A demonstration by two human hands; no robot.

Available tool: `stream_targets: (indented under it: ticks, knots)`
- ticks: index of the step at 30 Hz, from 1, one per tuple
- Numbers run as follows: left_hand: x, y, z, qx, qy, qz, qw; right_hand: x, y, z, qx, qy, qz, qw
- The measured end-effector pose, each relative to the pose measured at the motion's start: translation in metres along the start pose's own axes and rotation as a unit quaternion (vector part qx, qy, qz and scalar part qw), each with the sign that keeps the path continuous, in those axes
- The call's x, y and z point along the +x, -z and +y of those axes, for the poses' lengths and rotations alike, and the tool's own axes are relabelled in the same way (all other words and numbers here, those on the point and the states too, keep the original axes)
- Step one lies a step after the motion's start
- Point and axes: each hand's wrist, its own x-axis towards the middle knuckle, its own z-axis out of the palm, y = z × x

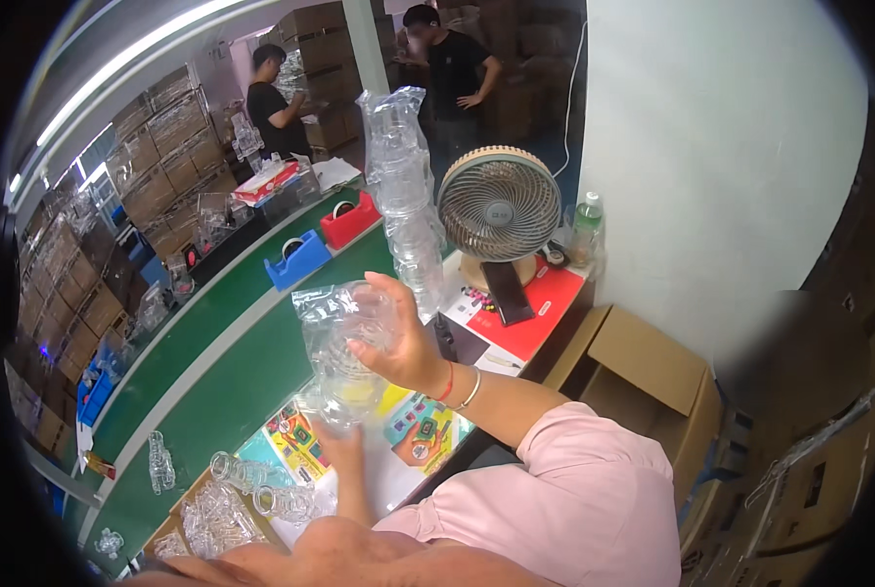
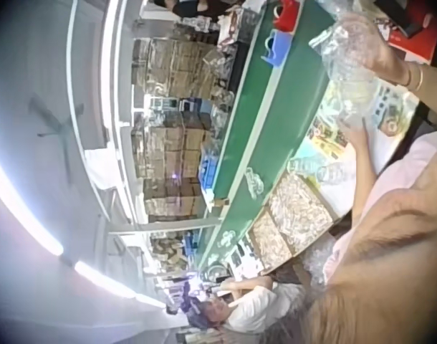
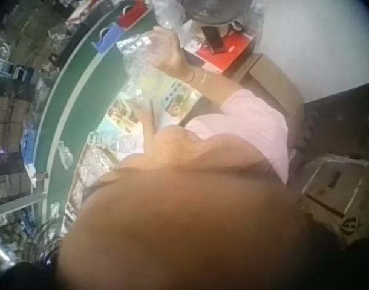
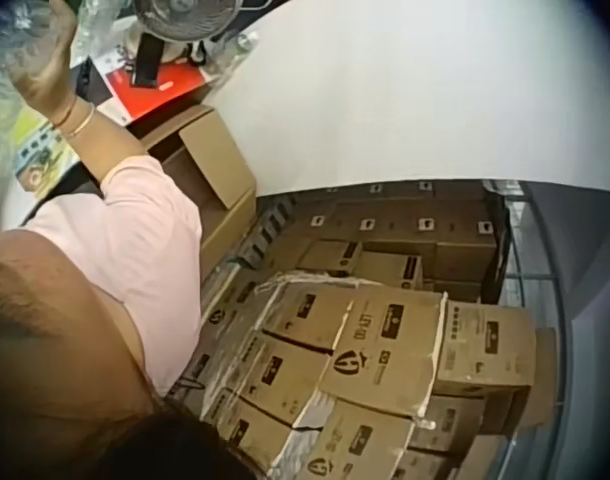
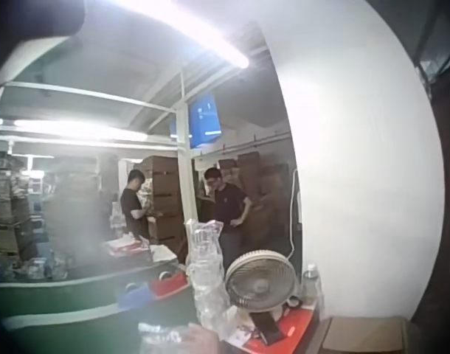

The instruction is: The person unwraps glass containers from plastic bags, applies liquid from a squeeze bottle onto glass tubes, attaches the tubes to the glass containers, and handles an earbud case and a smartphone.

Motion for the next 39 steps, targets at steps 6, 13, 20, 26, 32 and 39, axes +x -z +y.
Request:
stream_targets:
  ticks: [6,13,20,26,32,39]
  knots:
    - [-0.035,-0.018,0.030,-0.071,0.010,-0.220,0.973,0.004,0.034,-0.019,-0.097,0.103,0.002,0.990]
    - [-0.041,0.002,0.018,-0.035,-0.050,-0.203,0.977,-0.004,0.056,-0.033,-0.191,0.197,-0.029,0.961]
    - [-0.035,0.008,0.021,-0.353,0.392,-0.260,0.809,-0.015,0.067,-0.033,-0.207,0.159,0.048,0.964]
    - [-0.024,0.004,0.012,-0.386,0.451,-0.249,0.765,-0.013,0.067,-0.039,-0.213,0.185,0.012,0.959]
    - [-0.017,0.009,0.032,-0.455,0.463,-0.232,0.725,-0.020,0.067,-0.041,-0.188,0.164,0.008,0.968]
    - [-0.017,0.005,-0.020,-0.639,0.391,-0.325,0.577,-0.018,0.068,-0.046,-0.189,0.158,-0.007,0.969]
